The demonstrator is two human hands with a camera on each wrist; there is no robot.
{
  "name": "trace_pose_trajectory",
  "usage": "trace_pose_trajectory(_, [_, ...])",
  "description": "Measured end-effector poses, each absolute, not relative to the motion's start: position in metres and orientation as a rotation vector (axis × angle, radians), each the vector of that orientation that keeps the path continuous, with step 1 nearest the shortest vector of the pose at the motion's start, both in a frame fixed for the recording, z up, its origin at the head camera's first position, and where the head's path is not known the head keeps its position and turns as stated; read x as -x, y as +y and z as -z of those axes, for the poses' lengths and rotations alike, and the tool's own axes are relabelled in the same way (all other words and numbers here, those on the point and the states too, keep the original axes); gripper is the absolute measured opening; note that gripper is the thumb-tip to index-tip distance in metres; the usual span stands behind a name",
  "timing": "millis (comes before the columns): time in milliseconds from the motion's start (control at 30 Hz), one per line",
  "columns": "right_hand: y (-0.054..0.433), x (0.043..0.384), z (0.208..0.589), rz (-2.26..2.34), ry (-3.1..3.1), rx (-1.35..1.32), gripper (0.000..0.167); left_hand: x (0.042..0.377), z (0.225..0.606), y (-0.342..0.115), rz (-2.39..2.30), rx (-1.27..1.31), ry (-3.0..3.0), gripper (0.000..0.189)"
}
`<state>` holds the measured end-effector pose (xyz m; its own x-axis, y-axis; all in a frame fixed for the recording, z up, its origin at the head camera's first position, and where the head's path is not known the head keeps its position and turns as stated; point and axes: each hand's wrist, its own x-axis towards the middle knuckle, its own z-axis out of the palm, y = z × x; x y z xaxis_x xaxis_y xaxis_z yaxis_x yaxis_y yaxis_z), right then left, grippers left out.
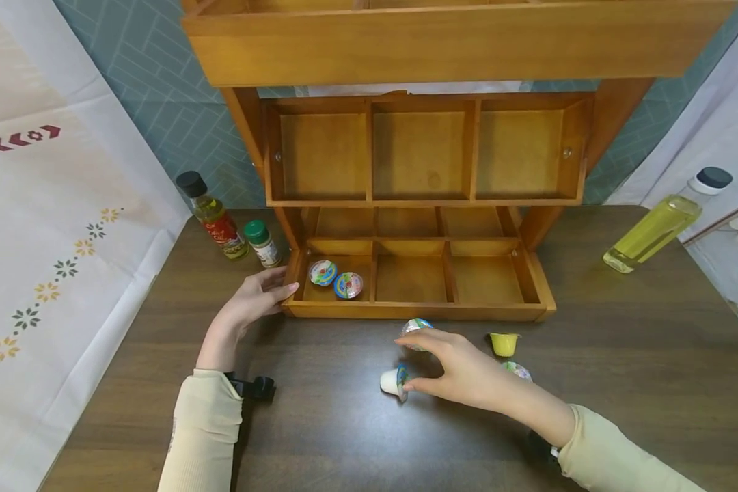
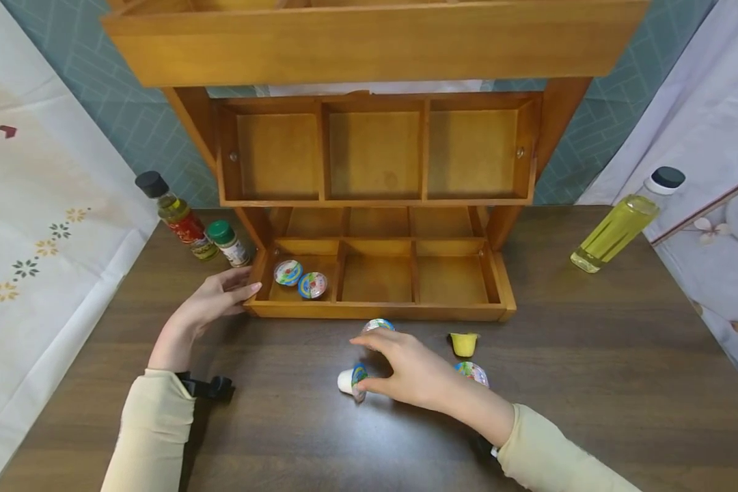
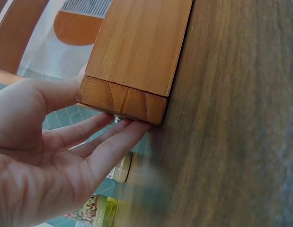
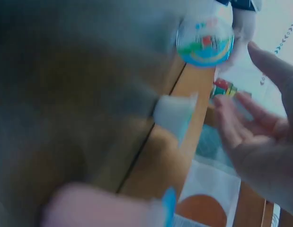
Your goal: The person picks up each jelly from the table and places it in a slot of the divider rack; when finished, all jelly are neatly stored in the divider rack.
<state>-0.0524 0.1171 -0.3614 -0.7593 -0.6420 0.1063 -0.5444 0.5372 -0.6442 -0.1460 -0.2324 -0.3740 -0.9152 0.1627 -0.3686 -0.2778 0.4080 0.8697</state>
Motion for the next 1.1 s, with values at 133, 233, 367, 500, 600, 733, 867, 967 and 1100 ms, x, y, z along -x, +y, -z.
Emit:
trace_pose_trajectory(133, [0.112,0.041,0.37,1.093,2.642,0.843,0.051,0.146,0.373,-0.233,-1.515,0.095,2.275,0.069])
trace_pose_trajectory(233, [0.108,0.036,0.374,1.062,2.676,0.772,0.053,0.146,0.373,-0.233,-1.522,0.094,2.277,0.068])
trace_pose_trajectory(367, [0.104,0.033,0.376,0.952,2.736,0.751,0.056,0.146,0.374,-0.233,-1.526,0.096,2.277,0.068])
trace_pose_trajectory(500, [0.1,0.032,0.377,0.856,2.741,0.752,0.057,0.146,0.375,-0.233,-1.522,0.102,2.276,0.069])
trace_pose_trajectory(600, [0.098,0.031,0.378,0.794,2.734,0.753,0.057,0.146,0.375,-0.233,-1.52,0.101,2.272,0.069])
trace_pose_trajectory(733, [0.094,0.031,0.375,0.732,2.733,0.797,0.054,0.145,0.376,-0.233,-1.525,0.1,2.266,0.069])
trace_pose_trajectory(867, [0.092,0.032,0.371,0.727,2.71,0.847,0.051,0.145,0.376,-0.233,-1.528,0.101,2.267,0.069])
trace_pose_trajectory(967, [0.093,0.033,0.367,0.757,2.691,0.841,0.05,0.145,0.375,-0.232,-1.526,0.097,2.267,0.068])
trace_pose_trajectory(1100, [0.096,0.034,0.362,0.827,2.67,0.839,0.047,0.146,0.376,-0.233,-1.523,0.097,2.268,0.069])
